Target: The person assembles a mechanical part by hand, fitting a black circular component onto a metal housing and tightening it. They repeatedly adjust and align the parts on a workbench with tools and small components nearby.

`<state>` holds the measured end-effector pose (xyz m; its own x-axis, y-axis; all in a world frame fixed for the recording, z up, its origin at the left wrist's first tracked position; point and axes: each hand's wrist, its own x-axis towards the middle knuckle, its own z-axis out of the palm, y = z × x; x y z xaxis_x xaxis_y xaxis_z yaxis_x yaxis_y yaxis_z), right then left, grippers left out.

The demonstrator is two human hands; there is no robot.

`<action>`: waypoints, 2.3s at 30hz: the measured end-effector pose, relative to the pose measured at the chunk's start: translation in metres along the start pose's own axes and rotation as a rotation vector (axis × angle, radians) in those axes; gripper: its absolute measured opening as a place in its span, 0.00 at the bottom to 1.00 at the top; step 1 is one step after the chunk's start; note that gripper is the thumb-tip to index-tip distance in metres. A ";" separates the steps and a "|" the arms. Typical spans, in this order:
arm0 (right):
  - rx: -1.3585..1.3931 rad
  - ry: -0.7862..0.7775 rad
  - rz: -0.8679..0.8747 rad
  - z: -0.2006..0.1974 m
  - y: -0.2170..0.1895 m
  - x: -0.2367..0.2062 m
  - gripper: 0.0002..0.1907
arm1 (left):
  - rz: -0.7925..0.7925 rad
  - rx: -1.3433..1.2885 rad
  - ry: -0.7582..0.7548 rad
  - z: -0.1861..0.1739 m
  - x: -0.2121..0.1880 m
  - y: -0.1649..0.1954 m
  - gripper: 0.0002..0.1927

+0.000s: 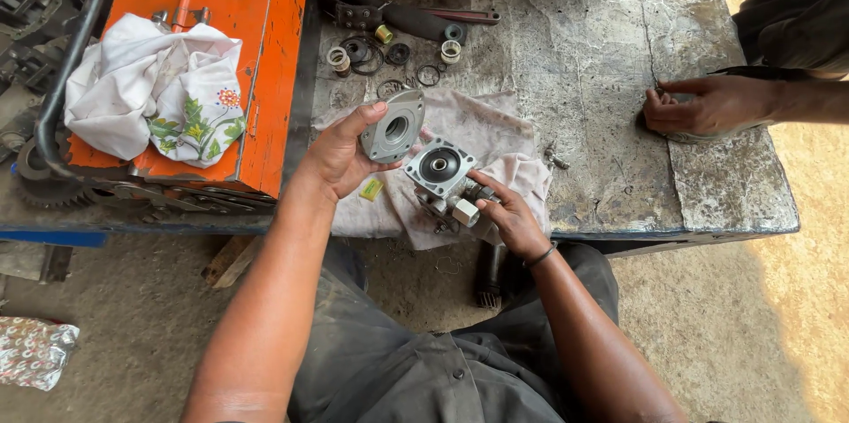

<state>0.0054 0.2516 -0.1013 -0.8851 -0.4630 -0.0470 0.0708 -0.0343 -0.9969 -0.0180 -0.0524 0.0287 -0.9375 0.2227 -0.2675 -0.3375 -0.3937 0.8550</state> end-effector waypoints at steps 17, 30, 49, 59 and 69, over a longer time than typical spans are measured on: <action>-0.120 -0.005 -0.093 0.008 -0.004 0.000 0.27 | -0.114 1.468 0.322 0.085 0.004 -0.008 0.51; -0.090 -0.014 -0.043 0.009 -0.015 0.004 0.26 | 0.031 1.400 0.142 0.050 -0.012 -0.026 0.66; -0.128 0.002 -0.048 0.011 -0.024 0.005 0.24 | 0.022 1.153 0.200 0.032 -0.002 -0.020 0.33; -0.150 0.004 -0.039 0.011 -0.024 0.005 0.24 | 0.057 1.111 0.286 0.035 -0.004 -0.029 0.33; -0.180 0.016 -0.052 0.010 -0.022 0.006 0.24 | 0.099 1.069 0.297 0.040 -0.007 -0.036 0.30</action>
<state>0.0036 0.2408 -0.0794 -0.8928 -0.4505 0.0053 -0.0573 0.1019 -0.9931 0.0038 -0.0040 0.0178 -0.9876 -0.0459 -0.1500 -0.1470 0.6050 0.7826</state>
